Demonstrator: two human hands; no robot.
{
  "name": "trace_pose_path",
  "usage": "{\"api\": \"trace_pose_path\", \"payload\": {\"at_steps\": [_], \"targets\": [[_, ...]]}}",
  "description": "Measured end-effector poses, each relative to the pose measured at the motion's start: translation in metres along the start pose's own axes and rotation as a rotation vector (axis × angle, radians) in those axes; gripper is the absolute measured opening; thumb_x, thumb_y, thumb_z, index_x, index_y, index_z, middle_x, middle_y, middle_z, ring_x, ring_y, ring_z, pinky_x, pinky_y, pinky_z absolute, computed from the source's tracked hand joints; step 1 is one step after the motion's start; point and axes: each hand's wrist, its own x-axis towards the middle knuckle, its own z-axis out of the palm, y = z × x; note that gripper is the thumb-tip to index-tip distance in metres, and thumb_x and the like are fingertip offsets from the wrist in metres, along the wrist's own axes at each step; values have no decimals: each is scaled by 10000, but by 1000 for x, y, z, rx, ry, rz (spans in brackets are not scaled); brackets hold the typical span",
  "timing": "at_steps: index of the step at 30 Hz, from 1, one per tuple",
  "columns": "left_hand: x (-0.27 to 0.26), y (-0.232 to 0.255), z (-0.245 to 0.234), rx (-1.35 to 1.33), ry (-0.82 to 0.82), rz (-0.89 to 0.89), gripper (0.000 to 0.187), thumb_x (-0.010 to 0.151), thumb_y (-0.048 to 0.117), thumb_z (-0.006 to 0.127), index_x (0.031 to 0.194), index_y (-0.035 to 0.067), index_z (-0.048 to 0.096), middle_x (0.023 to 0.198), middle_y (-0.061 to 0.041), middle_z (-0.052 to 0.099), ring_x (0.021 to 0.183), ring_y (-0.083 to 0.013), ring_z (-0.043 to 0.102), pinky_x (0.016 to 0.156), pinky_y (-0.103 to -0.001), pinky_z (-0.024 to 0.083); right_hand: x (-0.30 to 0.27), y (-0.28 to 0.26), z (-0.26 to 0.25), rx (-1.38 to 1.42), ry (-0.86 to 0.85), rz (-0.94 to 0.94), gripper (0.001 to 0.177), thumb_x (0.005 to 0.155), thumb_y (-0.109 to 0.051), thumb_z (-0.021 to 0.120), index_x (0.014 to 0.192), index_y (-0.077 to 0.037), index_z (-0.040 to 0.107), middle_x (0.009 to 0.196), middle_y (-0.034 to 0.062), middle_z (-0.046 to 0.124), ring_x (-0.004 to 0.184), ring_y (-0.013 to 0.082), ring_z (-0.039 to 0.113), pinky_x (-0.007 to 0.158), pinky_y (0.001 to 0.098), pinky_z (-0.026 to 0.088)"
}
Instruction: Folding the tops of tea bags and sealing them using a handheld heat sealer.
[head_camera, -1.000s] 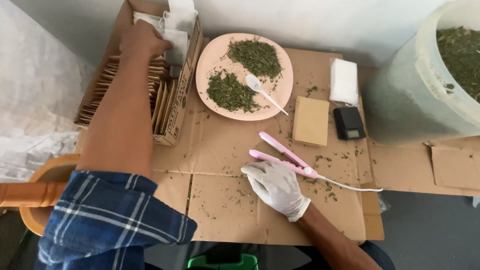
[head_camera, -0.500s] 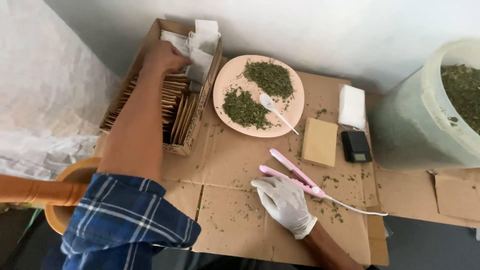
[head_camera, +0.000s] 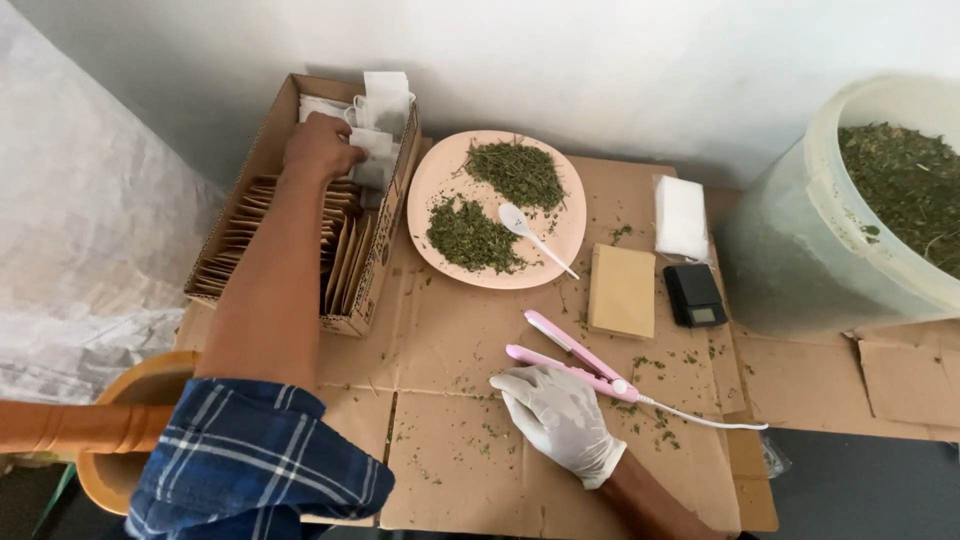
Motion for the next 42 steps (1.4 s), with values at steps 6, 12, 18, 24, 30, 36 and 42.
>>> {"api": "trace_pose_path", "payload": {"at_steps": [6, 12, 18, 24, 30, 36, 42], "targets": [[-22, 12, -16, -142, 35, -54, 730, 913, 281, 950, 1525, 166, 570, 1484, -135, 674, 1271, -377, 678, 1004, -555, 561, -2, 0, 2, 12, -7, 18, 239, 1035, -14, 715, 1242, -132, 734, 1094, 20, 825, 1311, 311, 762, 1005, 395, 652], [-30, 12, -28, -294, 110, -6, 123, 1001, 189, 869, 1110, 176, 813, 1247, -60, 797, 1099, -230, 754, 1011, -412, 613, -5, 3, 3, 17, -5, 11, 248, 1030, -10, 718, 1241, -138, 737, 1115, 13, 818, 1297, 283, 767, 1009, 403, 642], [-67, 45, -47, -539, 322, 86, 177, 1046, 301, 773, 1126, 166, 854, 1065, 33, 816, 963, -140, 748, 903, -340, 634, -8, 2, 4, -14, -1, 5, 278, 1018, -31, 752, 1268, -151, 732, 1130, 17, 831, 1314, 301, 762, 970, 416, 665], [-132, 96, -63, -594, 325, 291, 144, 1091, 202, 793, 950, 182, 771, 906, 44, 794, 828, -84, 697, 863, -290, 650, -7, -1, -6, 22, 44, 136, 282, 1073, -106, 690, 1324, -230, 726, 1135, -3, 839, 915, 127, 792, 700, 292, 615], [-238, 123, -9, -897, -19, 531, 146, 998, 93, 780, 1121, 22, 813, 895, -114, 775, 735, -162, 682, 678, -323, 615, 12, 16, -51, 351, 265, 601, 428, 1013, -173, 759, 1440, -149, 749, 1233, 93, 856, 1120, 260, 812, 954, 383, 639], [-327, 120, 73, -1050, -260, 408, 151, 978, 87, 868, 1125, 56, 861, 922, -98, 826, 840, -154, 678, 789, -355, 645, 26, 22, -73, 741, 257, 891, 577, 1017, -161, 771, 1571, -108, 619, 1333, 120, 782, 1229, 204, 742, 1071, 387, 607], [-339, 131, 105, -1159, -360, 413, 125, 1014, 150, 874, 1070, 49, 827, 931, -73, 802, 828, -127, 680, 738, -320, 635, -2, 32, -51, 676, 166, 1107, 176, 1046, -286, 849, 1069, -113, 831, 940, 45, 783, 912, 94, 695, 847, 328, 633]]}}
